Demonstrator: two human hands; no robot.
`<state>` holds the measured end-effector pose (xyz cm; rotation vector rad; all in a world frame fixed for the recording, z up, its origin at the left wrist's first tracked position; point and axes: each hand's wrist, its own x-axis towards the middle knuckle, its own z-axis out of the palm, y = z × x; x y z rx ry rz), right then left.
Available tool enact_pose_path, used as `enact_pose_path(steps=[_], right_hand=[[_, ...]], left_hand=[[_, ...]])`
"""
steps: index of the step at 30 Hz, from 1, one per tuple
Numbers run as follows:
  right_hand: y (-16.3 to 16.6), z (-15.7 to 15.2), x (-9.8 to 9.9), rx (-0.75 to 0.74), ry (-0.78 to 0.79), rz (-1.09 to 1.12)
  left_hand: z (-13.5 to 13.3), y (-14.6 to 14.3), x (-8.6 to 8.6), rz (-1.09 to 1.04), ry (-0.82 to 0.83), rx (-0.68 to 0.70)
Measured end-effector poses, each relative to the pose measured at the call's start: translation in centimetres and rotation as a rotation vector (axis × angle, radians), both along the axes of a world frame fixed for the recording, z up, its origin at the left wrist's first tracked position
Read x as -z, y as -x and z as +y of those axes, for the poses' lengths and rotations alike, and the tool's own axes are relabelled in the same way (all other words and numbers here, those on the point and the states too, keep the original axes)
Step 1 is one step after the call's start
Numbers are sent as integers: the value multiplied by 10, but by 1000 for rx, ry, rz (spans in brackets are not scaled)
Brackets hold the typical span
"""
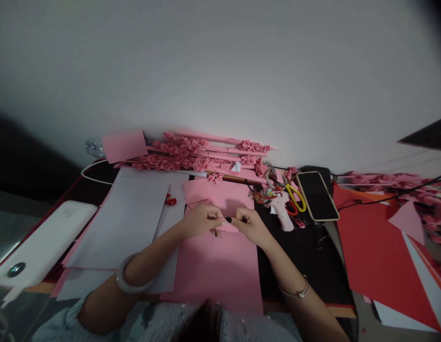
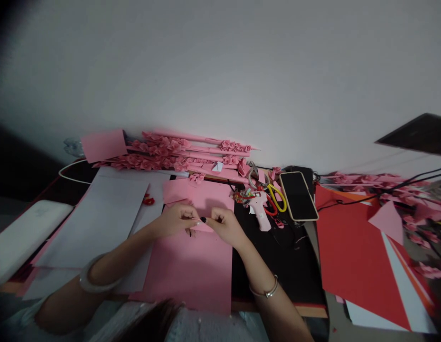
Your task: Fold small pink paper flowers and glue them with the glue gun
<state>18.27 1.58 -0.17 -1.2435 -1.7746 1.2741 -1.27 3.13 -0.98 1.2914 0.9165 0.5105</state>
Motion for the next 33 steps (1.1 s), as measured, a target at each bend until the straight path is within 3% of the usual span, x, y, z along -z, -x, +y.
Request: enact_pose_path(steps=[7, 22, 33], right_hand=[[-3, 1, 4, 48, 22, 32], [-2, -2, 2, -30, 99, 58], [-4, 2, 5, 4, 165, 137]], left_hand=[[2, 3, -3, 4, -2, -32], [1, 0, -2, 109, -180, -62], [-2, 3, -9, 170, -201, -126]])
